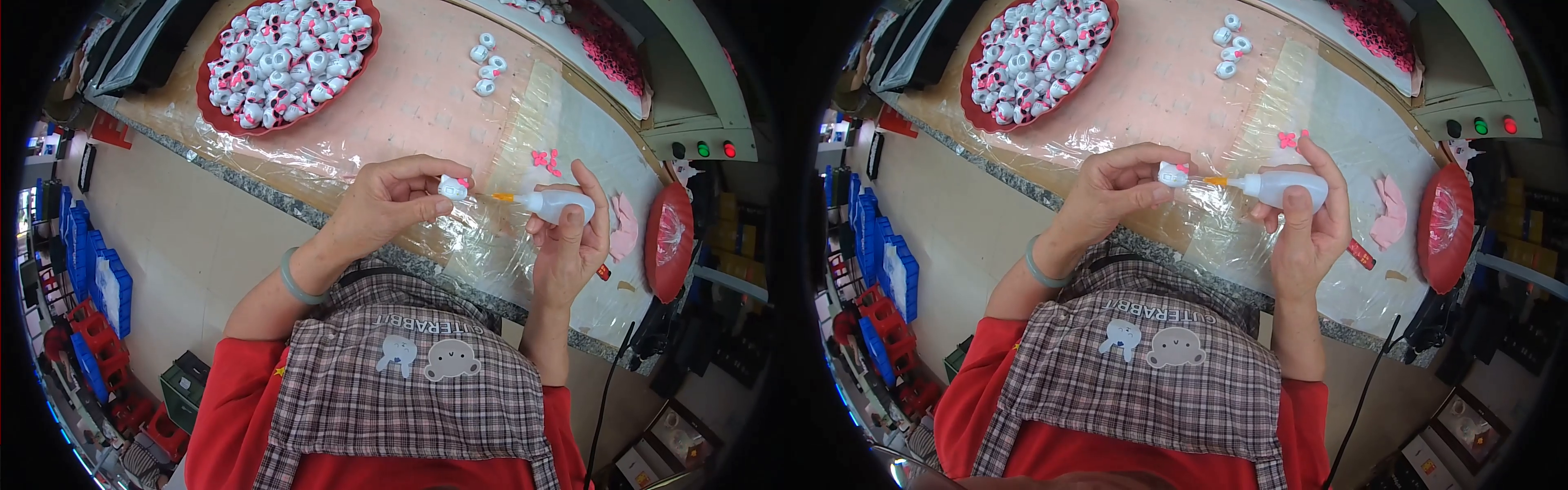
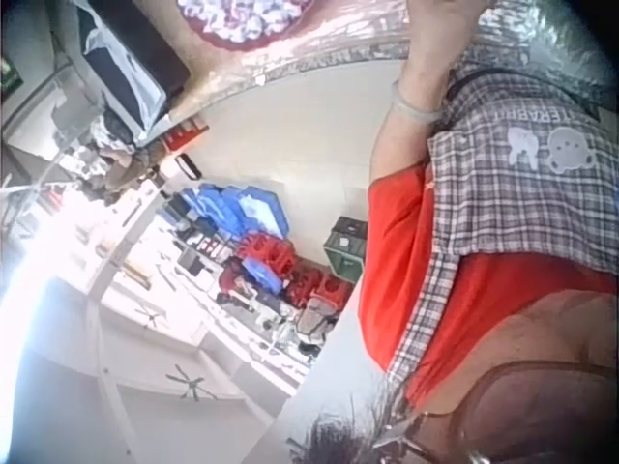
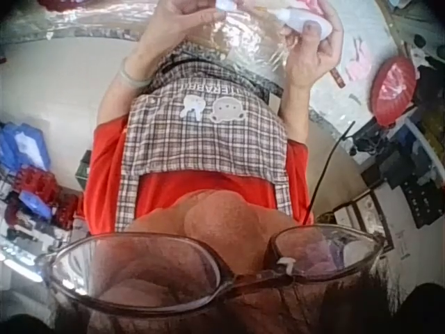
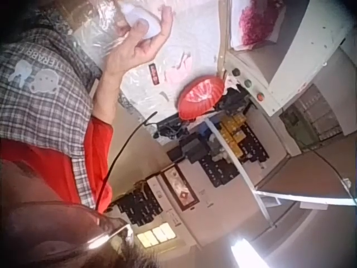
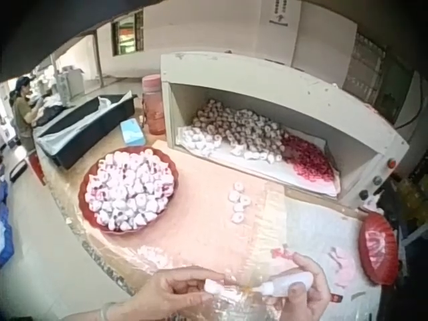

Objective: The person picks up a white plastic head and applies glue from a squeeze bottle to its side. They then press a small pink bow onto the glued area and place the completed head into a red tray.

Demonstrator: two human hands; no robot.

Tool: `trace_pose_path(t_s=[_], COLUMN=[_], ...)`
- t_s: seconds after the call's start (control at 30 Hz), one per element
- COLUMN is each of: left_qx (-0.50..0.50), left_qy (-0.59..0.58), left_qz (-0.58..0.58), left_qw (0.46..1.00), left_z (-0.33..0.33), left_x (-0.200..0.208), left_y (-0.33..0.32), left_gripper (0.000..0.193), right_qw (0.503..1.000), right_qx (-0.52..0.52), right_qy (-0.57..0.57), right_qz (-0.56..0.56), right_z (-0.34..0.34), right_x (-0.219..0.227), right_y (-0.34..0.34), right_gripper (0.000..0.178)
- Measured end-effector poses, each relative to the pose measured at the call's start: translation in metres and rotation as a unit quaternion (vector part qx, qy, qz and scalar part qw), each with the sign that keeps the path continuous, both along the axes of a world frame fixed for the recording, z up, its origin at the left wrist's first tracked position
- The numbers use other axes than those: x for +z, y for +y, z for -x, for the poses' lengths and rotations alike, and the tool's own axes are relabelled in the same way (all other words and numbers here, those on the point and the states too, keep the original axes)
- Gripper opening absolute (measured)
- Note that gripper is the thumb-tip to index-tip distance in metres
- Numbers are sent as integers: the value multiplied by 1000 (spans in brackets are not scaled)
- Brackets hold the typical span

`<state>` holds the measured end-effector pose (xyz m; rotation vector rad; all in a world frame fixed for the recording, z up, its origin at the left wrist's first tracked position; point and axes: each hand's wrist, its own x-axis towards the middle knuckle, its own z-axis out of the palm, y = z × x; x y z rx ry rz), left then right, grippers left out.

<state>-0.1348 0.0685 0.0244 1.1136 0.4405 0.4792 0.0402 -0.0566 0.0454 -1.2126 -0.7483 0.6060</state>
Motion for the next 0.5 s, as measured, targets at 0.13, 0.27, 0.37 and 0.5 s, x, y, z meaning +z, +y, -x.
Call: trace_pose_path(t_s=[0.13,0.27,0.37,0.5], left_qx=[33,38,42,40], left_qy=[-27,-29,-28,-6], left_qz=[-12,-35,-52,-84], left_qw=[999,998,997,996], left_z=[-2,0,1,1], left_x=[2,2,1,2], left_y=[-5,-5,-6,-5], left_gripper=[27,28,28,27], right_qw=[990,980,977,977], right_qx=[-27,-39,-54,-51], right_qy=[-140,-193,-204,-205], right_qz=[13,12,12,16], right_z=[4,10,14,13], right_x=[2,4,5,3], right_y=[-2,-4,-7,-6], right_gripper=[49,51,51,51])
